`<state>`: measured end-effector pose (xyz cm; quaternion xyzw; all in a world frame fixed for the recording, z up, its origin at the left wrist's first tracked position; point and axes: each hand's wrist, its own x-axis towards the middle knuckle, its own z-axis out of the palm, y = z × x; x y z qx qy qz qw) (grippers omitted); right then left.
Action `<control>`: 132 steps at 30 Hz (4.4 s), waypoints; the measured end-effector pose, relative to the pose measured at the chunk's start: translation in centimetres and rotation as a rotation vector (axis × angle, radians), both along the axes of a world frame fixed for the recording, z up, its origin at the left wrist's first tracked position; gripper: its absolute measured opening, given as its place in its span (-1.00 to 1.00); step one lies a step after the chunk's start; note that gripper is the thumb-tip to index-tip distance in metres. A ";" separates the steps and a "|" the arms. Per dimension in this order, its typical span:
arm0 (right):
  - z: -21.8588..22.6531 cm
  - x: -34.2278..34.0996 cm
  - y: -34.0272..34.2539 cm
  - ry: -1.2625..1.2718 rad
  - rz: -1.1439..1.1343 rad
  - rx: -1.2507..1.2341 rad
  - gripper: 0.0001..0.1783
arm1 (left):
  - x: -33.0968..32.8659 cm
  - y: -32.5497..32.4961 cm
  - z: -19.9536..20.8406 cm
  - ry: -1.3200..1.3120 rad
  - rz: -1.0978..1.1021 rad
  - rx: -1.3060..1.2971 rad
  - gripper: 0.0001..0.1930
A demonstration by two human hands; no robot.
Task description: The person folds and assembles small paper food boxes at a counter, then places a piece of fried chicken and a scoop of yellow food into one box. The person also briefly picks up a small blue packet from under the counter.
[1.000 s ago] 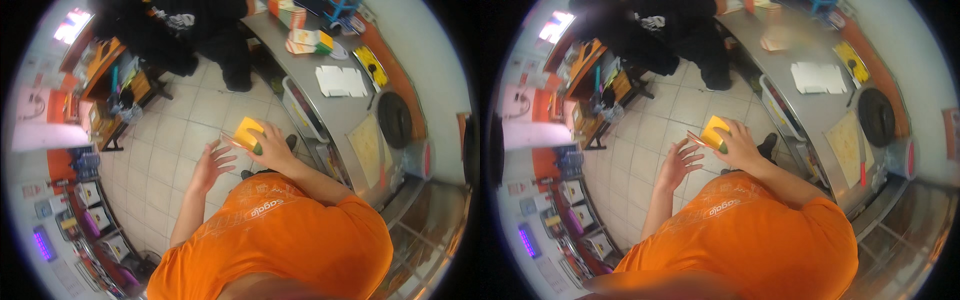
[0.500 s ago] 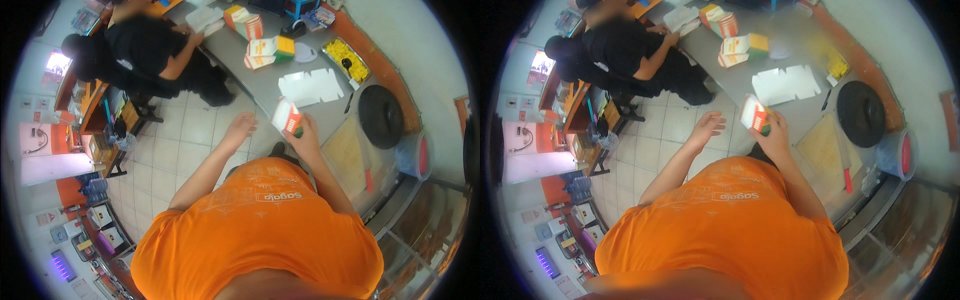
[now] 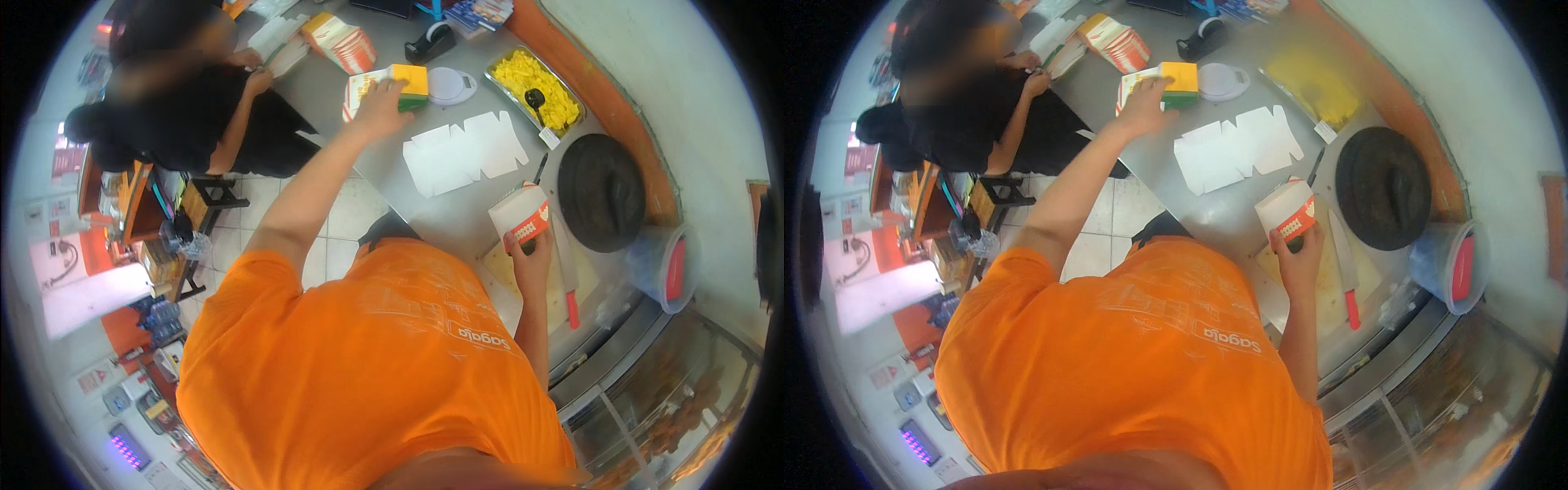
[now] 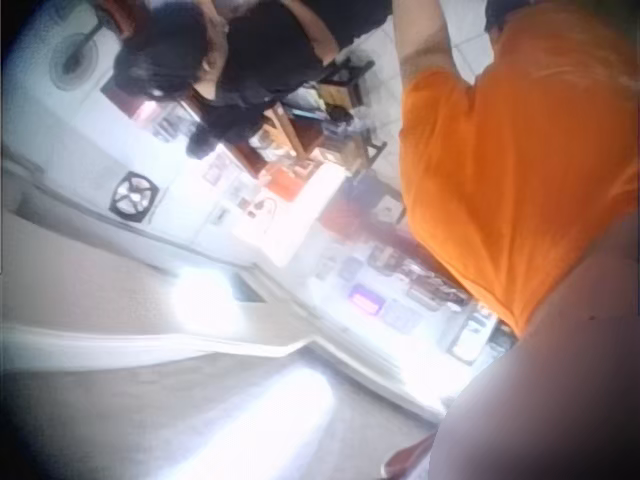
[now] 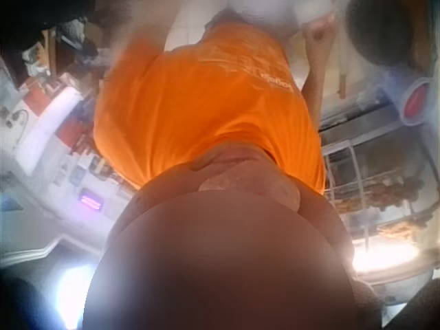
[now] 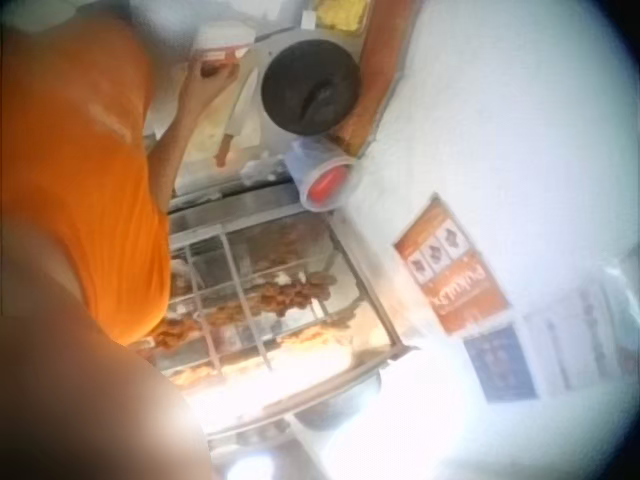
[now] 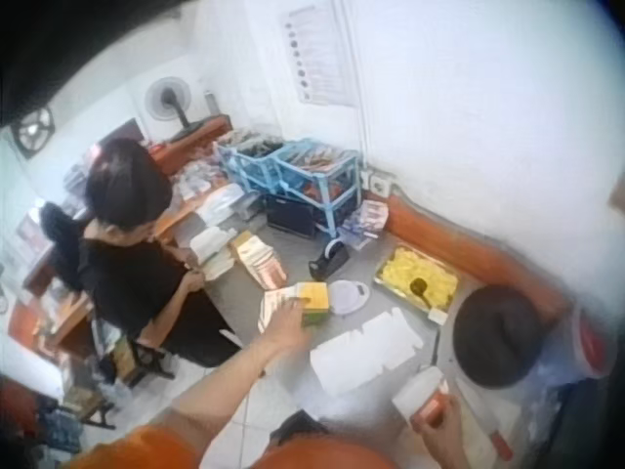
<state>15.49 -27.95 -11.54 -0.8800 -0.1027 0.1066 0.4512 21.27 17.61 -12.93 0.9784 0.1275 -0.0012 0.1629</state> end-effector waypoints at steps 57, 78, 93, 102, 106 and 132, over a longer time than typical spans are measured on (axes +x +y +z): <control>-8.1 12.6 31.0 -0.325 0.814 -0.590 0.15 | -10.4 3.9 -4.4 0.138 0.375 -0.375 -0.47; -11.0 -4.0 15.6 -0.194 0.329 -0.601 -0.38 | -0.3 2.9 -7.3 -0.057 -0.306 0.143 -0.54; -8.1 -2.4 12.3 -0.273 0.023 -0.005 -0.90 | -7.3 -12.0 -6.4 -0.225 -0.014 -0.485 -0.24; -0.5 -1.2 11.4 -0.468 0.158 0.208 -0.79 | -6.5 -18.7 1.1 -0.303 0.213 -1.151 -0.47; 0.4 -1.9 9.9 -0.488 0.247 0.230 -0.71 | -6.6 -16.8 0.5 -0.515 0.370 -0.494 -0.66; -4.2 -8.7 -4.0 0.100 0.223 0.218 -0.81 | -14.6 -16.6 -13.4 0.042 0.771 -0.133 -0.15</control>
